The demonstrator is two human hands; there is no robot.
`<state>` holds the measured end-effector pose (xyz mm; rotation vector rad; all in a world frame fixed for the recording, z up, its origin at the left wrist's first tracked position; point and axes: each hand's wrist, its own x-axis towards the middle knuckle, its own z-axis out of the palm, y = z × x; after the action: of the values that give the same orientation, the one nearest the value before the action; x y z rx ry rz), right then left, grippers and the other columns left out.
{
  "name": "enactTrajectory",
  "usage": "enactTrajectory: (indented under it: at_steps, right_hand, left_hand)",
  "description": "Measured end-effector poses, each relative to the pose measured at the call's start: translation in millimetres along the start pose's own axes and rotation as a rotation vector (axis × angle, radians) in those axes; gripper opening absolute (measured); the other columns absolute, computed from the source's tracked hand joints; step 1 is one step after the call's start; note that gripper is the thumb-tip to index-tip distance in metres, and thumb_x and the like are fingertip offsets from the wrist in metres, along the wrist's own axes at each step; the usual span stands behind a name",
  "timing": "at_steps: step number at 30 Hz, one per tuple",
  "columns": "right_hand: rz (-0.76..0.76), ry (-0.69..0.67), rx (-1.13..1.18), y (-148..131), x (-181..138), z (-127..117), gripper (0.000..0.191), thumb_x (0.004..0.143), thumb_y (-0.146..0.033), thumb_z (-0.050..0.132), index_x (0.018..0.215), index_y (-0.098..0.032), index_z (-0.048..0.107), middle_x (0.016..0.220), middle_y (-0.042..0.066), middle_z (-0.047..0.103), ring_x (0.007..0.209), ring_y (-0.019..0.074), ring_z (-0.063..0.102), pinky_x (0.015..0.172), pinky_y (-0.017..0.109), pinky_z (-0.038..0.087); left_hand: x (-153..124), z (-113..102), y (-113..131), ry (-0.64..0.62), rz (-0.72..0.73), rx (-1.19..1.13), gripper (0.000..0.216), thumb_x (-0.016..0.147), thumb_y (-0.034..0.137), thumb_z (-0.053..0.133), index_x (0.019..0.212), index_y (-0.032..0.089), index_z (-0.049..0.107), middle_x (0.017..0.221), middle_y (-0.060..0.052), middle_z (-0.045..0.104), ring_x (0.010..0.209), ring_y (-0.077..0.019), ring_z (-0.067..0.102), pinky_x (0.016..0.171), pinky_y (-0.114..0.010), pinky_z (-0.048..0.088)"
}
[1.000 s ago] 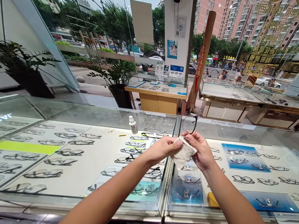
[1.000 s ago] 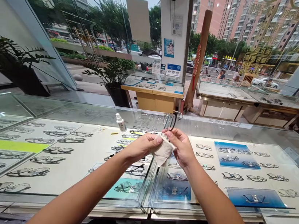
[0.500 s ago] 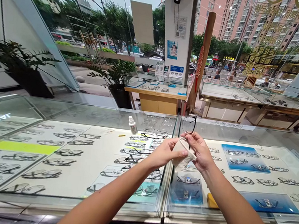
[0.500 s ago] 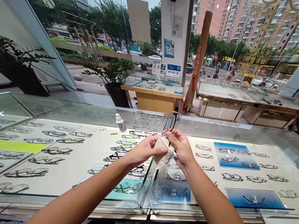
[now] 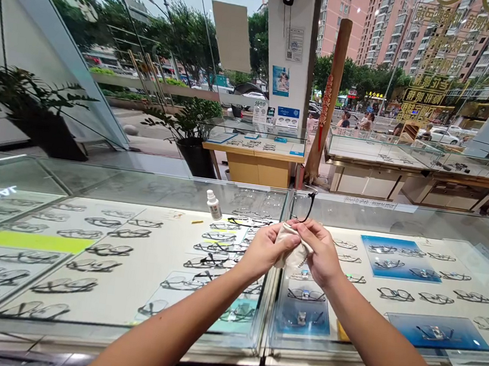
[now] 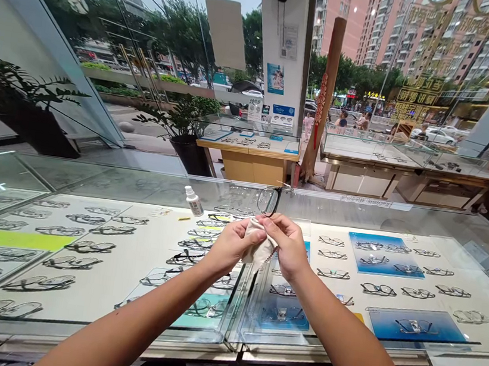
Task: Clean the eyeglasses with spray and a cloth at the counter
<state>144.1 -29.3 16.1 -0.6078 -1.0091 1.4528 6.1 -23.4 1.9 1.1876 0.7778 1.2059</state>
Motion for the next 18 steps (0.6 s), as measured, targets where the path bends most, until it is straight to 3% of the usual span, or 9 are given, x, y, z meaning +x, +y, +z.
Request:
enactTrajectory:
  at_steps: [4,9,14,18]
  right_hand:
    - [0.014,0.008,0.012,0,0,0,0.032,0.061,-0.051,0.095,0.075,-0.025,0.081,0.096,0.003,0.079,0.092,0.0195,0.068,0.095,0.033,0.053]
    - [0.017,-0.001,-0.039,0,2,-2,0.032,0.064,-0.052,0.092,0.076,-0.024,0.081,0.097,0.006,0.080,0.101,0.0236,0.069,0.093,0.034,0.053]
    - [0.048,0.047,-0.038,-5,5,-8,0.035,0.060,-0.053,0.094,0.073,-0.023,0.080,0.093,0.005,0.081,0.085,0.0197,0.068,0.077,0.031,0.053]
    - [0.039,0.076,-0.022,-9,7,-10,0.037,0.059,-0.054,0.095,0.071,-0.023,0.079,0.094,0.006,0.082,0.085,0.0197,0.069,0.076,0.031,0.054]
  left_hand:
    - [0,0,-4,0.013,0.037,-0.031,0.064,0.067,0.061,0.091,0.105,0.014,0.070,0.080,-0.001,0.068,0.069,-0.0118,0.059,0.067,-0.023,0.047]
    - [2,-4,-4,-0.010,0.098,0.080,0.063,0.075,0.072,0.080,0.094,0.013,0.070,0.072,0.001,0.062,0.064,-0.0107,0.052,0.062,-0.022,0.044]
    - [6,-10,3,-0.144,0.104,0.183,0.062,0.080,0.075,0.072,0.086,0.013,0.071,0.067,0.000,0.059,0.063,-0.0115,0.049,0.062,-0.023,0.042]
    - [5,-9,8,-0.263,0.073,0.176,0.057,0.077,0.066,0.081,0.098,0.013,0.072,0.080,-0.002,0.064,0.071,-0.0134,0.055,0.068,-0.024,0.045]
